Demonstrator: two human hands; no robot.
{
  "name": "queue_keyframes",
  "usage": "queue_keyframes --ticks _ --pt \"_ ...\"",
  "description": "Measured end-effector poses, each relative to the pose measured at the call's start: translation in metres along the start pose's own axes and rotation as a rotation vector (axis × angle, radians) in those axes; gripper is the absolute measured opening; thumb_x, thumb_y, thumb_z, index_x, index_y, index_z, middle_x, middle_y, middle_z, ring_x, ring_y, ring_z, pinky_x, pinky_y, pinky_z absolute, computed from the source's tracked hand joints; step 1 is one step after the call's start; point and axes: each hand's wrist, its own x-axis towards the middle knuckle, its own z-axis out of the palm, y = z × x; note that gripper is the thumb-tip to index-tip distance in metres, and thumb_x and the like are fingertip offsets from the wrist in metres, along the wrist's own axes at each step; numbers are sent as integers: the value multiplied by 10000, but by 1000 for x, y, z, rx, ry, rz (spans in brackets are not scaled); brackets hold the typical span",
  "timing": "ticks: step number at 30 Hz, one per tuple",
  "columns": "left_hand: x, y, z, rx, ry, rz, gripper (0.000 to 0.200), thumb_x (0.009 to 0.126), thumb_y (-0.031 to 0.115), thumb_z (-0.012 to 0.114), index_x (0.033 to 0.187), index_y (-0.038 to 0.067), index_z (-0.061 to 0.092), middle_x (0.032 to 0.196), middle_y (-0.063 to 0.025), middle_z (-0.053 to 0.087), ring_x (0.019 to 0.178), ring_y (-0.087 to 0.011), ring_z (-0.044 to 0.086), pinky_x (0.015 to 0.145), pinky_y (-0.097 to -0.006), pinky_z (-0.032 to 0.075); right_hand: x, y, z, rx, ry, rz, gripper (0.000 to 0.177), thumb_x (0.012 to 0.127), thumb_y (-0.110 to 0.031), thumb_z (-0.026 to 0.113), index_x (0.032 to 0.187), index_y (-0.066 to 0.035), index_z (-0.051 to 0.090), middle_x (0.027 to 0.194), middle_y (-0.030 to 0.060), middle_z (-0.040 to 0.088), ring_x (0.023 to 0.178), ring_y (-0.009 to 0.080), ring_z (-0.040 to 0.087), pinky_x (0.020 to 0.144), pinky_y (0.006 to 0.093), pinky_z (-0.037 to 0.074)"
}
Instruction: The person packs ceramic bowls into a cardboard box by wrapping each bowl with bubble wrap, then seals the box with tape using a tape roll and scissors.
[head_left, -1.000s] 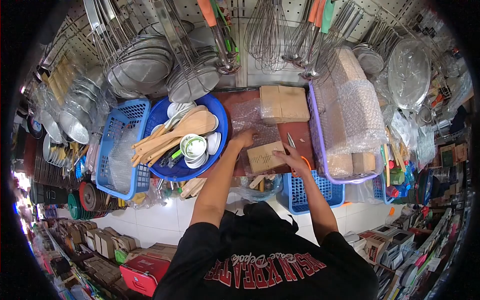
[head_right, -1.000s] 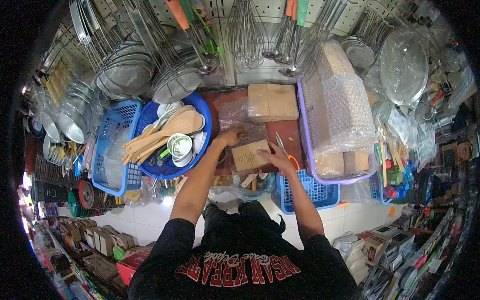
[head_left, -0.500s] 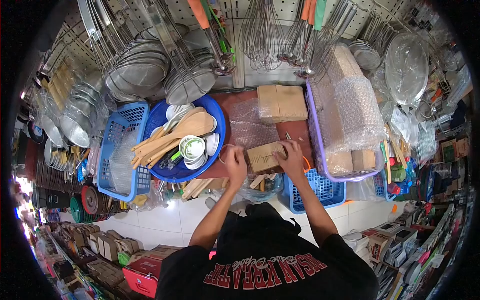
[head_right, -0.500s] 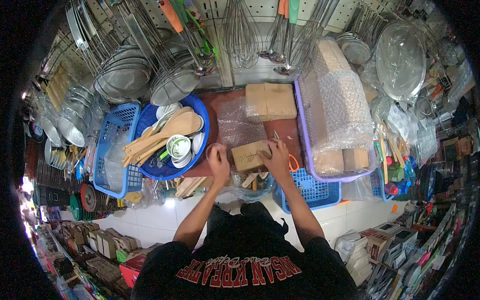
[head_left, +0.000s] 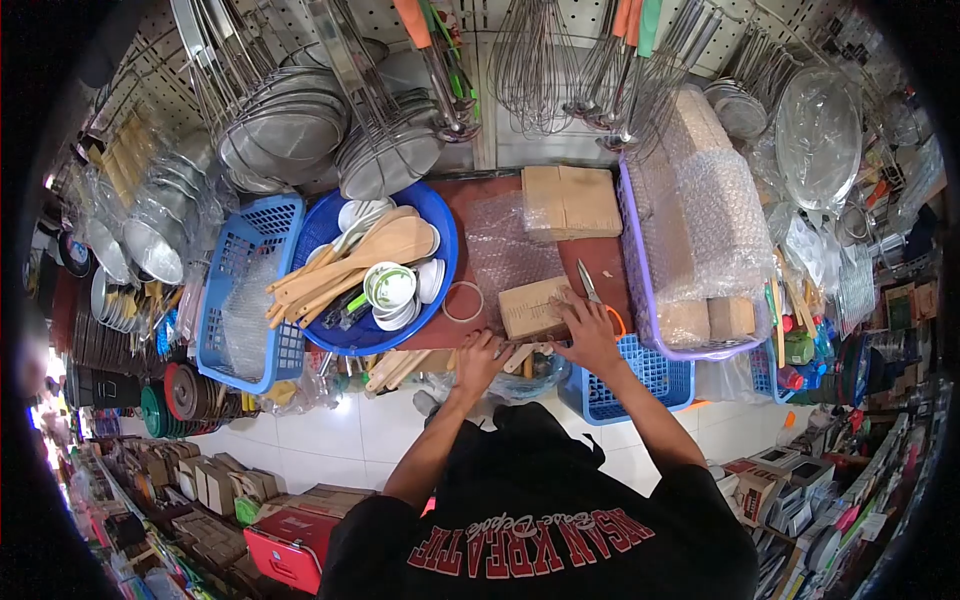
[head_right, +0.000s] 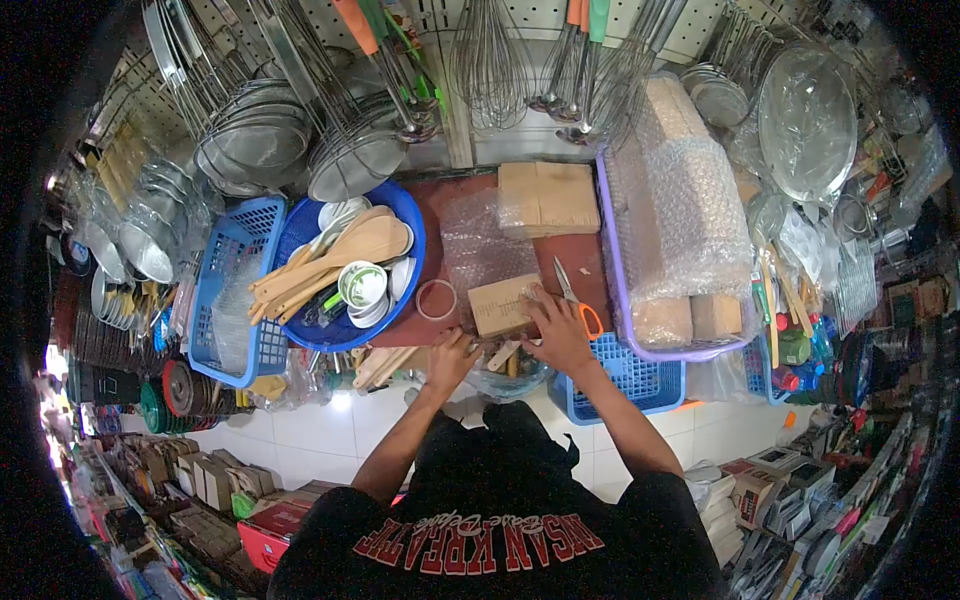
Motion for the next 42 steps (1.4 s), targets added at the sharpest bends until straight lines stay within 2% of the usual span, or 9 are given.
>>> queue_keyframes --ticks 5,14,17,23,29,32,35,38,42 --pt "2 -7 1 -32 -37 79 134 831 190 717 821 61 680 864 -98 619 862 -304 623 758 -435 501 -3 8 14 -67 -17 -26 797 723 -383 834 1418 -158 514 1480 111 433 1198 330 505 1063 503 379" --pt "1 1 -6 86 -3 178 99 831 177 692 896 105 711 869 -59 627 853 -259 625 757 -406 498 4 9 11 -168 -76 -80 781 790 -417 770 1452 -131 470 1462 128 437 1182 319 503 1044 494 348" --pt "0 8 -6 61 -2 240 124 836 182 721 910 83 728 871 -59 657 817 -266 650 741 -377 518 5 12 18 -187 -2 -111 801 718 -422 830 1399 -135 520 1431 110 466 1130 311 519 1025 484 364" --pt "2 15 7 62 60 203 95 843 172 698 924 124 713 747 -24 668 637 -230 687 581 -378 536 5 10 19 -215 7 -103 800 718 -423 831 1392 -122 524 1424 112 472 1121 300 522 1023 484 366" --pt "-2 17 14 130 -14 144 123 850 178 695 964 136 708 753 -35 698 558 -211 683 488 -352 534 5 17 31 -212 45 -122 763 724 -420 828 1367 -120 549 1417 111 478 1112 294 524 1015 487 370" --pt "-6 20 19 48 -67 88 208 850 184 699 1057 163 705 868 -16 705 766 -206 712 653 -377 558 6 24 35 -175 78 -160 761 708 -396 841 1357 -117 556 1405 111 494 1112 296 536 996 484 377" --pt "-9 24 20 126 92 242 336 825 239 739 1153 187 692 1161 -51 640 1135 -244 604 908 -468 476 7 28 33 -147 45 -177 772 683 -364 858 1350 -114 560 1388 110 516 1128 285 548 974 474 385" --pt "-6 27 26 113 340 253 404 795 307 809 1162 190 686 1345 -94 471 1348 -329 386 1060 -549 309 9 30 34 -146 70 -206 790 662 -339 870 1354 -121 558 1377 109 529 1152 264 555 958 461 391" --pt "18 29 9 114 184 168 555 767 368 819 1247 157 640 1472 -163 365 1421 -377 299 1104 -600 243 9 28 27 -132 46 -213 724 711 -369 827 1340 -126 563 1376 109 532 1144 251 550 962 445 380"
